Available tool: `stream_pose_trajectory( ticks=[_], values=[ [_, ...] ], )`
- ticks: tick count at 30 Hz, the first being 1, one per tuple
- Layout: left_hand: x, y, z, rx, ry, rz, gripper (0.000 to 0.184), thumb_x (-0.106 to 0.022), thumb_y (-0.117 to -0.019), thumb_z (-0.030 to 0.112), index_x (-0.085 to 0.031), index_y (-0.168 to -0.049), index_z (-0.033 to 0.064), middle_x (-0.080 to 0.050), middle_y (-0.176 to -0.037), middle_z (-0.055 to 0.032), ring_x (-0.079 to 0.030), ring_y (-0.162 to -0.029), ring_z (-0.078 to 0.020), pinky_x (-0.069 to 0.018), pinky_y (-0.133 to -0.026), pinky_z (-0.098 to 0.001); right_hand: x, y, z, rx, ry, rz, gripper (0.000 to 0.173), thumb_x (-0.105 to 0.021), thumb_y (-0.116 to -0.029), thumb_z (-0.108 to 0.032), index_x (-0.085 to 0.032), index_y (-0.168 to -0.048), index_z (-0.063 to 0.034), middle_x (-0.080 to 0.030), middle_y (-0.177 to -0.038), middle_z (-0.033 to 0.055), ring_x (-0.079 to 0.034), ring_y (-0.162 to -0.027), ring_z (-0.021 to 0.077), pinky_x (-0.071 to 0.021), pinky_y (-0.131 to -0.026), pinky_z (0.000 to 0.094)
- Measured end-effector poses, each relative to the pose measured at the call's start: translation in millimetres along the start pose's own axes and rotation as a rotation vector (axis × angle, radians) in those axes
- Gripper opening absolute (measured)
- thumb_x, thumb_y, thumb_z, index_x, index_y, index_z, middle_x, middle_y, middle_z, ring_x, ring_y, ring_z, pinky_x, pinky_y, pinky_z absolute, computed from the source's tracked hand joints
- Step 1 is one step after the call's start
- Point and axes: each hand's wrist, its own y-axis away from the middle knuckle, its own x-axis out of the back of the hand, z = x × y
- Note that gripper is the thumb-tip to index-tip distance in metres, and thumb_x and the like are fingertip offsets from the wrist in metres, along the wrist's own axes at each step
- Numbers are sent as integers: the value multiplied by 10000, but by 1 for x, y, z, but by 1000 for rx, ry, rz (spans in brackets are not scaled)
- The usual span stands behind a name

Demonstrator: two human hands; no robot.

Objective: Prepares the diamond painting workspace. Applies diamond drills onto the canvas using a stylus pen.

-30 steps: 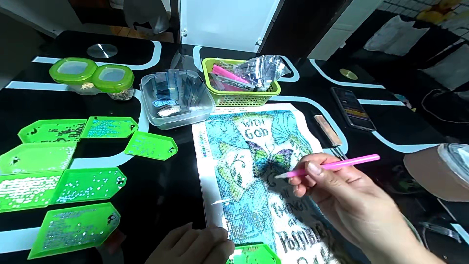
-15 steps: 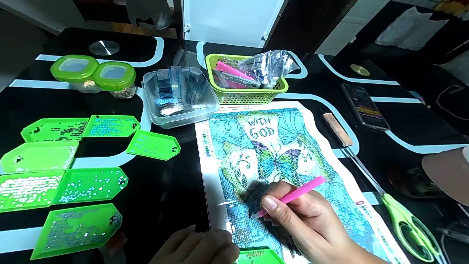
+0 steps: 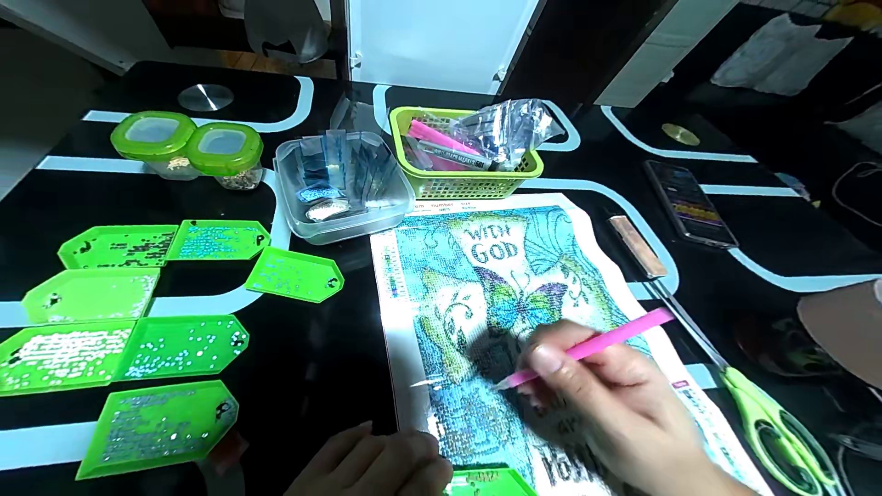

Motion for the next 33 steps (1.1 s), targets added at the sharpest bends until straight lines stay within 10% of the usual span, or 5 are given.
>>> stream_pose_trajectory(
  ticks=[9, 14, 20, 26, 33],
  values=[
    [0, 0, 0, -5, 12, 37, 415, -751, -914, 371, -728, -1202, 72, -700, -1262, -146, -687, -1124, -302, -515, -1003, -488, 34, 8, -36, -18, 62, 139, 167, -587, -1049, -352, -728, -1070, -266, -731, -914, -94, -693, -776, 17, -588, -685, 181],
    [-1, -1, -2, -26, 77, 89, 425, -806, -857, 344, -752, -1172, 64, -697, -1227, -181, -694, -1048, -330, -548, -909, -507, 41, 24, -26, 169, 578, 54, 364, -425, -1109, -395, -633, -997, -119, -644, -985, 37, -630, -949, 91, -532, -841, 261],
    [3, -3, -2, 14, 51, 58, 470, -827, -834, 382, -756, -1180, 72, -688, -1247, -177, -671, -1098, -357, -559, -895, -533, 38, 16, -21, 20, 958, -137, 521, -436, -1057, -463, -633, -786, -64, -516, -513, 74, -584, -470, 267, -456, -438, 481],
    [3, -4, -4, 33, 29, 18, 483, -826, -827, 390, -754, -1206, 98, -678, -1282, -141, -645, -1162, -326, -529, -970, -518, 32, -5, -25, -368, 985, -385, 495, -499, -1041, -480, -648, -1077, -10, -689, -848, 205, -703, -866, 412, -521, -756, 605],
    [-3, -6, -10, -16, -4, 86, 456, -824, -838, 359, -752, -1203, 97, -702, -1230, -135, -655, -1150, -308, -532, -979, -502, 78, 60, -47, -148, 726, -87, 617, -730, -896, -536, -682, -1225, -16, -709, -1124, 190, -705, -963, 358, -572, -832, 580]
  ],
)
